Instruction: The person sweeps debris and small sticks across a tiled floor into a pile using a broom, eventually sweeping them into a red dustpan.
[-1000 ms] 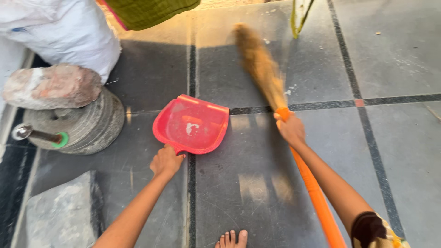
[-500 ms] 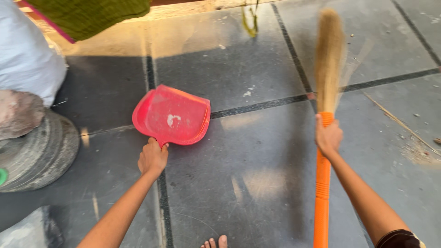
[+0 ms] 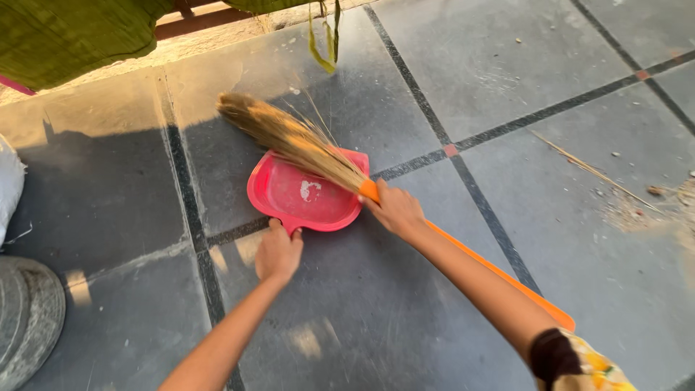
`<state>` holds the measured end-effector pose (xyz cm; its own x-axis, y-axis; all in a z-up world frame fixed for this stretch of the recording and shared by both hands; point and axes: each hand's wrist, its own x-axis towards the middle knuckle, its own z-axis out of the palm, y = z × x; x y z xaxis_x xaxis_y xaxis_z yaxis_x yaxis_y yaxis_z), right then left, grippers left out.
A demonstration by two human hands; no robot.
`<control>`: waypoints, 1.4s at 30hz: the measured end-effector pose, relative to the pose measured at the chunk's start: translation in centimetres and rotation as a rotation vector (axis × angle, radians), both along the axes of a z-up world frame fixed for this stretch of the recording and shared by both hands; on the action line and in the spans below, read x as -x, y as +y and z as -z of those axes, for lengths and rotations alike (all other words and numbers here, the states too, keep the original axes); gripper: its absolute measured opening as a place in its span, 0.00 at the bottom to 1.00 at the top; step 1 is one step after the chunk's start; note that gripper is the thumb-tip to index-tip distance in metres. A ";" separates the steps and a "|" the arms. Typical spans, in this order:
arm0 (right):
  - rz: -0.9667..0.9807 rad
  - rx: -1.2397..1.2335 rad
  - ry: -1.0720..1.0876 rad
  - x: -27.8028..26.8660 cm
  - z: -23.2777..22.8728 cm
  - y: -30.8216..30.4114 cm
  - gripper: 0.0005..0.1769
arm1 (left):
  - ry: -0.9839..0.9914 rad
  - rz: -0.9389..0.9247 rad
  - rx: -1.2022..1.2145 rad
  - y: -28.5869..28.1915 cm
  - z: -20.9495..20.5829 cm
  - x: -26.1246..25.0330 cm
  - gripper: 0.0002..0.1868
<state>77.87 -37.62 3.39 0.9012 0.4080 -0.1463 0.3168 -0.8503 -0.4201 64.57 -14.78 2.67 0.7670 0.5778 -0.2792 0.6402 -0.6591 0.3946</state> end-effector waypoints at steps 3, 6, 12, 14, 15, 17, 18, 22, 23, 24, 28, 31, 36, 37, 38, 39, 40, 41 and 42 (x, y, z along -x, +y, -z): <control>0.079 0.033 -0.032 -4.6 0.4 4.2 0.37 | -0.106 -0.089 0.066 -0.9 0.5 -1.1 0.24; 0.260 0.028 -0.031 -9.7 1.7 6.1 0.38 | -0.040 -0.055 0.017 -0.9 1.1 -1.2 0.23; 0.544 -0.048 -0.055 -15.7 6.5 -3.1 0.43 | -0.082 0.045 0.013 0.4 2.0 -0.3 0.20; 0.666 0.011 -0.061 -15.3 8.2 -8.7 0.44 | -0.069 0.046 0.001 0.5 2.2 -0.4 0.20; 0.704 -0.004 -0.090 -14.7 8.9 -11.9 0.44 | -0.064 0.049 -0.006 0.5 2.2 -0.3 0.20; 0.797 0.017 -0.127 -13.2 10.2 -17.9 0.44 | -0.060 0.039 -0.007 0.6 2.3 -0.7 0.21; 0.849 0.059 -0.132 -12.3 10.6 -21.0 0.45 | -0.062 0.034 -0.007 0.6 2.3 -1.0 0.21; 0.989 0.266 -0.189 -7.2 11.0 -31.5 0.45 | -0.078 -0.001 0.039 0.1 2.9 -1.4 0.22; 1.040 0.278 -0.189 -5.6 10.2 -33.7 0.44 | -0.063 -0.012 0.055 -0.1 3.1 -1.5 0.22; 1.086 0.286 -0.190 -4.6 9.4 -34.8 0.43 | -0.050 -0.026 0.070 -0.2 3.2 -1.7 0.22; 1.190 -0.015 -0.001 -1.3 6.0 -36.8 0.43 | -0.113 -0.080 0.122 -1.1 4.1 -2.5 0.23; 0.848 0.087 -0.401 3.1 6.4 -35.7 0.44 | -0.179 -0.116 0.178 -1.5 4.4 -2.6 0.24; 0.671 -0.059 0.011 12.4 5.7 -28.4 0.42 | -0.335 -0.037 0.167 -1.2 3.9 -1.1 0.23; 0.613 -0.048 0.130 13.9 5.2 -27.5 0.43 | -0.335 -0.043 0.159 -1.1 3.9 -0.7 0.24; 0.553 -0.009 0.174 15.4 4.9 -26.8 0.42 | -0.333 -0.042 0.149 -0.9 3.9 -0.3 0.24; 0.493 0.030 0.218 16.8 4.8 -26.4 0.42 | -0.331 -0.041 0.139 -0.7 4.0 0.0 0.24; 0.432 0.070 0.257 17.7 4.8 -26.3 0.41 | -0.344 -0.038 0.134 -0.5 4.1 0.3 0.24; 0.398 0.085 0.265 18.3 5.0 -26.6 0.41 | -0.356 -0.036 0.130 -0.2 4.2 0.7 0.24; 0.358 0.105 0.274 18.7 5.2 -27.2 0.41 | -0.367 -0.040 0.127 -0.3 4.4 0.9 0.25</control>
<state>59.15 -64.83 -1.83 0.9050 0.0481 -0.4226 -0.1157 -0.9282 -0.3536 63.68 -15.05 -1.75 0.8067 0.5877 -0.0619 0.4656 -0.5676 0.6790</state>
